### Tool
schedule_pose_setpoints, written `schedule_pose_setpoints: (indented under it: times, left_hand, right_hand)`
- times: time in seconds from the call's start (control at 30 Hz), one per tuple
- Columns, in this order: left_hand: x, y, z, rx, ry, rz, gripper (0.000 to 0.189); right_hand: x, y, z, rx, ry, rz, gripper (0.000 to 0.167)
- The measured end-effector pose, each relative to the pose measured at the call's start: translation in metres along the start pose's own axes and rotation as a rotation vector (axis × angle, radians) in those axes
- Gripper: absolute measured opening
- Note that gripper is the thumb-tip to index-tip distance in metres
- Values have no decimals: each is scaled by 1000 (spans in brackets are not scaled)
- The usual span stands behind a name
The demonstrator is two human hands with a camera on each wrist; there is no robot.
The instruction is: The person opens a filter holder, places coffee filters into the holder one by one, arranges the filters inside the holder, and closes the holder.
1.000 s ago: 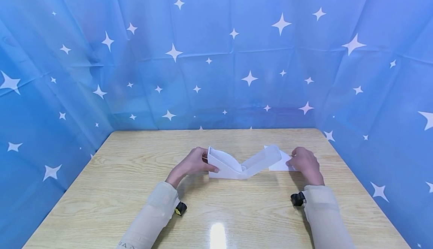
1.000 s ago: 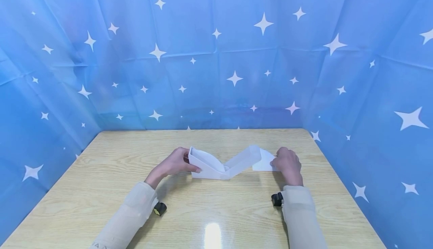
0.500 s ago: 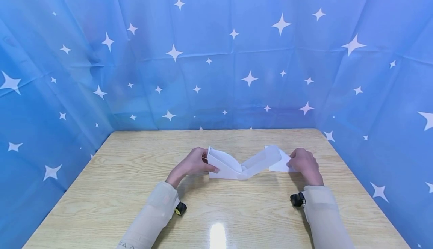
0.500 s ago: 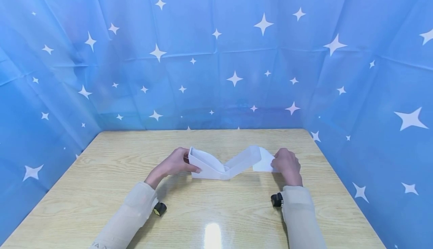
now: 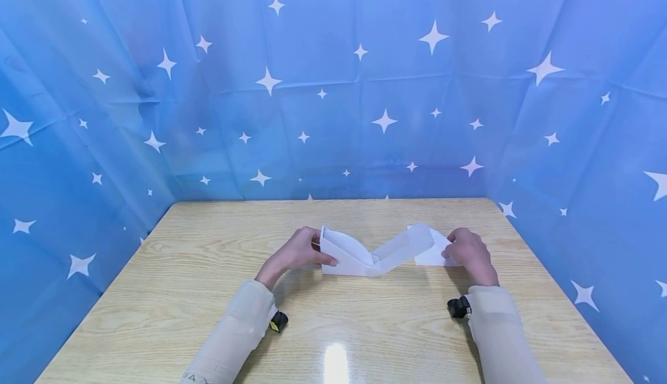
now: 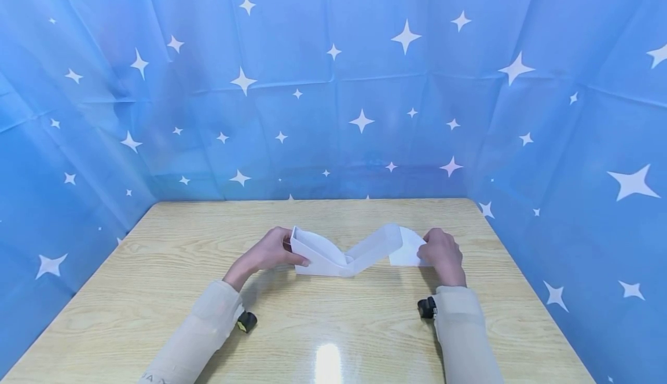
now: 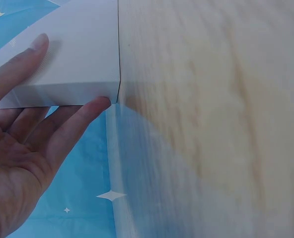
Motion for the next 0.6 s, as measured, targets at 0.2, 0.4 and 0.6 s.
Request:
schedule_pose_setpoints:
  times: [0.2,0.4,0.6]
  left_hand:
    - [0,1,1,-11,12,7,35]
    - [-2,2,1,-10,15,1,35]
    - [-3,-1,-1,-8,39,-7,35]
  right_hand:
    - [3,0,2,4,-20,-7,17]
    - [3,0,4,-1,-38,-23,30]
    - [-1,1,-1,2,-36,-2,8]
Point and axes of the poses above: each hand's wrist, its own y-axis away from the middle knuckle, its own z-axis out of the palm, x = y × z, the point moved 5 cm from there along -y, towards the middle knuckle, and after that the axes turned 10 degrees about -x, right-handed, at the moved point
